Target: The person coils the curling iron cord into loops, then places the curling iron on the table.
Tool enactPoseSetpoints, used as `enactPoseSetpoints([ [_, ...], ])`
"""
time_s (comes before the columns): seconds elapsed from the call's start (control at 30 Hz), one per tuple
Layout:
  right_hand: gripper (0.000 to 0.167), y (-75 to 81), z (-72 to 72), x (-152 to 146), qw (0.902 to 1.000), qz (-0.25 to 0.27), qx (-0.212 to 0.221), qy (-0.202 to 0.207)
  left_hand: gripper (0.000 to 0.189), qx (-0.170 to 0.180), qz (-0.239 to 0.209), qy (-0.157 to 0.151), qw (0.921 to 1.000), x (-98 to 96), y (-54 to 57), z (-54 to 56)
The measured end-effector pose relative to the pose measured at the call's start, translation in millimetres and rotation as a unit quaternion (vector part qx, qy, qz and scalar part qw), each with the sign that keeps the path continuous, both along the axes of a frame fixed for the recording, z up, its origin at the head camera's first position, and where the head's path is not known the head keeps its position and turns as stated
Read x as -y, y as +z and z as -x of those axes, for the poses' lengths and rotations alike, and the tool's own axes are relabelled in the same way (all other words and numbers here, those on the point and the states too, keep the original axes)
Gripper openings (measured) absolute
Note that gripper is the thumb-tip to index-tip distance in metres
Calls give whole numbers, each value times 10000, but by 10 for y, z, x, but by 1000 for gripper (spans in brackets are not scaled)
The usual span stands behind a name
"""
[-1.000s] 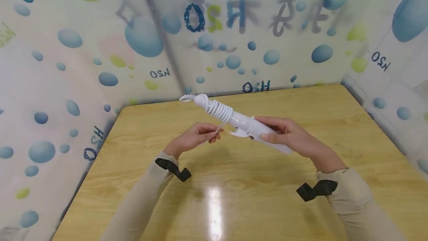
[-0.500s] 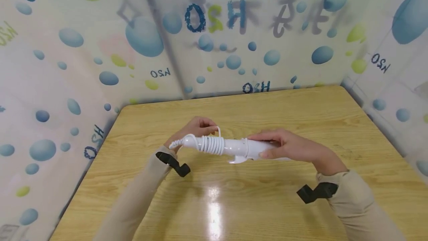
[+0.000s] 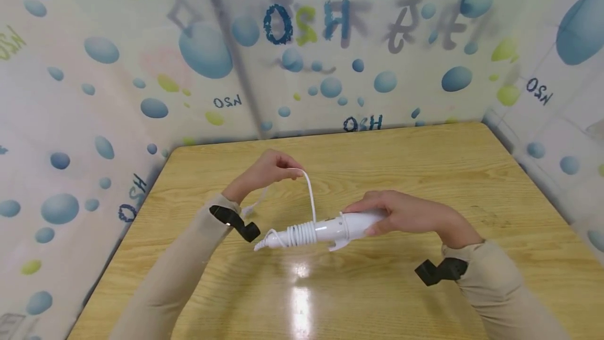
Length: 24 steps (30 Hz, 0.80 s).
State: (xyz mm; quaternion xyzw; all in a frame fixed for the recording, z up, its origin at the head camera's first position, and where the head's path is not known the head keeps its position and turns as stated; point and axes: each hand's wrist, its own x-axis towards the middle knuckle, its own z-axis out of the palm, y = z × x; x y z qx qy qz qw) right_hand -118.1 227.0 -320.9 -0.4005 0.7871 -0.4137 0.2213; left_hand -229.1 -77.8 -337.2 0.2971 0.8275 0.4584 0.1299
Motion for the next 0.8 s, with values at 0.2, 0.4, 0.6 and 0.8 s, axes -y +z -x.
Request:
enactPoseSetpoints([
  [0.2, 46, -27, 18, 38, 9991, -400, -90, -143, 15, -268, 21, 355, 9990, 12, 58, -72],
  [0.4, 47, -71, 74, 83, 9959, -806, -52, -399, 14, -316, -253, 233, 9989, -39, 174, -191],
  [0.6, 51, -152, 149, 66, 9915, -931, 114, -906, 12, -414, -298, 220, 9985, -104, 304, -333],
  [0.8, 51, -245, 207, 26, 9854, -864, 141, -1460, 8, -526, -283, 383, 9975, -125, 308, -421],
])
